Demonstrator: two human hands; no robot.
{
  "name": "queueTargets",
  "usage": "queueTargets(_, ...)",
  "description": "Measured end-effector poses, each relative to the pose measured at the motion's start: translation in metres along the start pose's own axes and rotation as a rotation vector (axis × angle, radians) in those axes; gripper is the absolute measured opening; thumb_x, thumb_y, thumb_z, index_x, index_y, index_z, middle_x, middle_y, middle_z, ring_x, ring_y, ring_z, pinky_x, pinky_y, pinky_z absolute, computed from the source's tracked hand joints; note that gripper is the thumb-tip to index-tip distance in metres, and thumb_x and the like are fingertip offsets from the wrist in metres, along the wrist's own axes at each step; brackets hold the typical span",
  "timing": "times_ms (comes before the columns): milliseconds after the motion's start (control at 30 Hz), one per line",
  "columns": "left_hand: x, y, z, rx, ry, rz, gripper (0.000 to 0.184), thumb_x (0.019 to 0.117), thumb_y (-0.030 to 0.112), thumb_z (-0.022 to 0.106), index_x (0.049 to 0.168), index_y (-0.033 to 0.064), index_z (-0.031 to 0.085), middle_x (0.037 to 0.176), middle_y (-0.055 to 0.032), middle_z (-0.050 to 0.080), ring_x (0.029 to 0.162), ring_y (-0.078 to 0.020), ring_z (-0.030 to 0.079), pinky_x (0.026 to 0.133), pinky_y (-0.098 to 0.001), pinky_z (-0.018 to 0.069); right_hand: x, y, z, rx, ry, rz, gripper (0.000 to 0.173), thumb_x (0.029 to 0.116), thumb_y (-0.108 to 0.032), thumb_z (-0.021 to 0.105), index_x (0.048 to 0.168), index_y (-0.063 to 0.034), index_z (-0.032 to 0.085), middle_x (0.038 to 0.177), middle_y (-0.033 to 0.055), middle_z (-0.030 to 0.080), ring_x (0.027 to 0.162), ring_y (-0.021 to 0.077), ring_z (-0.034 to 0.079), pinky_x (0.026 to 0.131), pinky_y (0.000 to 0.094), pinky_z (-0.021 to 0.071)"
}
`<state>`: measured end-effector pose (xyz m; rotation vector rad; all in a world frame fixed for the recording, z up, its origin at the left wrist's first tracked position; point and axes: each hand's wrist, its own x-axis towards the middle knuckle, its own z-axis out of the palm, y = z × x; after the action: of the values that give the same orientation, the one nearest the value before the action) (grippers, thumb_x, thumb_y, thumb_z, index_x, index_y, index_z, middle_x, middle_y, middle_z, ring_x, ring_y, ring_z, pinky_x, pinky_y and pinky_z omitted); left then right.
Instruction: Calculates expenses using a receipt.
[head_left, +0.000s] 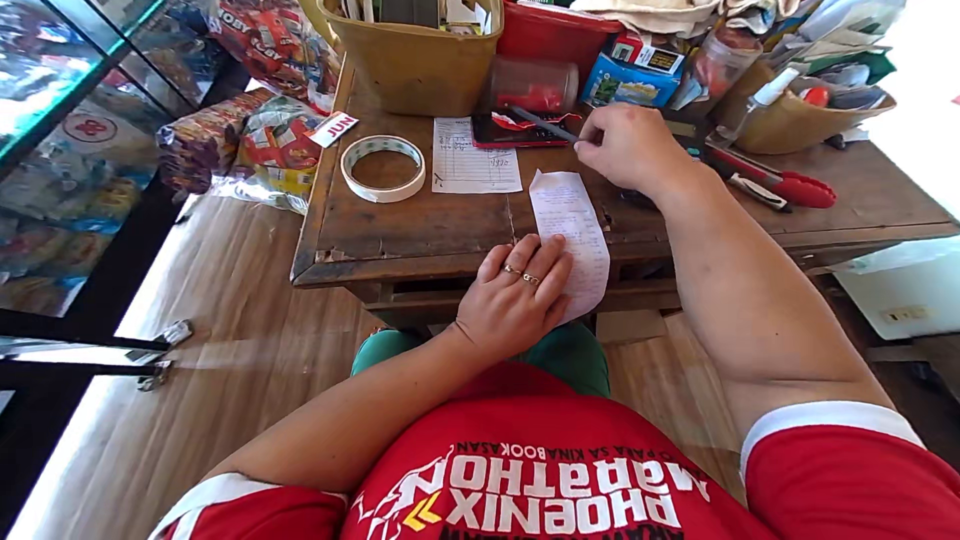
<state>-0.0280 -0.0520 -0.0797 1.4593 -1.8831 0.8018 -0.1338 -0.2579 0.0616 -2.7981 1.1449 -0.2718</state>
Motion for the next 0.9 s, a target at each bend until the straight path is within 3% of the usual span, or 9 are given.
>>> queueTargets(133, 0.0, 0.0, 0.0, 0.002, 0.003, -0.002, 0.04, 0.1003, 0.04, 0.052, 0.128, 0.0165, 0.068, 0.14, -0.0054, 0.064, 0.133, -0.0231, 0.054, 0.111, -0.0405, 0.0342, -0.025, 0.005, -0.019, 0.235, 0.161, 0.057, 0.025, 0.0998, -0.02, 0.059, 0.114, -0.0008, 0.067, 0.104, 0.0166, 0.068, 0.093, 0.0271, 0.066, 0.084, 0.05, 0.0526)
queueTargets(300, 0.001, 0.001, -0.001, -0.013, 0.007, -0.016, 0.039, 0.0993, 0.04, 0.054, 0.127, 0.0168, 0.069, 0.138, -0.0061, 0.066, 0.13, -0.0235, 0.057, 0.11, -0.0409, 0.0352, -0.065, 0.019, -0.019, 0.823, 0.408, -0.082, 0.047, 0.0987, -0.007, 0.047, 0.145, -0.0067, 0.041, 0.084, -0.0068, 0.063, 0.062, 0.003, 0.059, 0.057, 0.0208, 0.0533)
queueTargets(400, 0.001, 0.001, -0.001, -0.022, 0.02, -0.023, 0.039, 0.0987, 0.039, 0.056, 0.128, 0.0172, 0.069, 0.135, -0.0079, 0.067, 0.126, -0.0249, 0.058, 0.109, -0.0408, 0.0363, -0.083, 0.032, -0.011, 1.245, 0.5, -0.213, 0.034, 0.1022, -0.006, 0.03, 0.126, -0.0133, 0.054, 0.095, -0.0054, 0.075, 0.076, 0.0097, 0.072, 0.07, 0.0273, 0.0616)
queueTargets(500, 0.0, 0.001, -0.001, -0.031, 0.013, -0.034, 0.043, 0.0995, 0.043, 0.055, 0.131, 0.0164, 0.068, 0.135, -0.0093, 0.066, 0.125, -0.0263, 0.058, 0.11, -0.0421, 0.0365, -0.094, 0.041, -0.002, 1.513, 0.547, -0.218, 0.036, 0.1041, -0.009, 0.028, 0.122, -0.0185, 0.058, 0.105, -0.0031, 0.077, 0.099, 0.0145, 0.074, 0.088, 0.034, 0.0607)
queueTargets(600, 0.001, 0.001, -0.001, -0.033, 0.012, -0.038, 0.045, 0.1, 0.046, 0.055, 0.132, 0.0165, 0.067, 0.134, -0.0093, 0.065, 0.123, -0.0267, 0.058, 0.109, -0.0418, 0.0362, -0.095, 0.034, 0.01, 1.642, 0.638, -0.2, 0.022, 0.108, -0.023, 0.049, 0.092, -0.0212, 0.065, 0.069, -0.0072, 0.066, 0.071, 0.0106, 0.07, 0.08, 0.0355, 0.0625)
queueTargets(700, 0.001, 0.002, -0.002, -0.023, 0.008, -0.046, 0.046, 0.1002, 0.047, 0.055, 0.131, 0.0165, 0.068, 0.133, -0.0099, 0.065, 0.122, -0.027, 0.058, 0.108, -0.0411, 0.0369, -0.095, 0.018, 0.018, 1.618, 0.66, -0.066, 0.055, 0.1132, -0.039, 0.026, 0.073, -0.0233, 0.06, 0.054, -0.0104, 0.053, 0.055, 0.007, 0.059, 0.071, 0.0329, 0.06)
queueTargets(767, 0.002, 0.003, -0.002, -0.014, 0.008, -0.062, 0.046, 0.0999, 0.048, 0.056, 0.13, 0.0156, 0.068, 0.132, -0.0099, 0.066, 0.12, -0.027, 0.058, 0.107, -0.0403, 0.0372, -0.096, 0.015, 0.024, 1.546, 0.58, -0.024, 0.067, 0.112, -0.045, 0.011, 0.083, -0.0219, 0.067, 0.059, -0.0092, 0.062, 0.061, 0.0083, 0.066, 0.072, 0.0343, 0.0618)
queueTargets(833, 0.003, 0.004, -0.002, -0.003, 0.009, -0.074, 0.048, 0.0997, 0.05, 0.055, 0.129, 0.0147, 0.069, 0.131, -0.01, 0.066, 0.119, -0.0269, 0.058, 0.106, -0.04, 0.0374, -0.099, 0.015, 0.029, 1.464, 0.443, -0.015, 0.073, 0.1094, -0.047, 0.001, 0.112, -0.0164, 0.068, 0.082, -0.0043, 0.075, 0.081, 0.0129, 0.074, 0.078, 0.0359, 0.0633)
queueTargets(900, 0.003, 0.004, -0.002, -0.002, 0.012, -0.081, 0.048, 0.0996, 0.051, 0.055, 0.127, 0.0137, 0.069, 0.13, -0.0106, 0.065, 0.118, -0.0275, 0.058, 0.106, -0.0399, 0.0371, -0.099, 0.013, 0.032, 1.403, 0.371, -0.004, 0.064, 0.1111, -0.043, 0.007, 0.121, -0.0114, 0.062, 0.098, -0.0015, 0.077, 0.093, 0.0148, 0.074, 0.081, 0.0346, 0.0626)
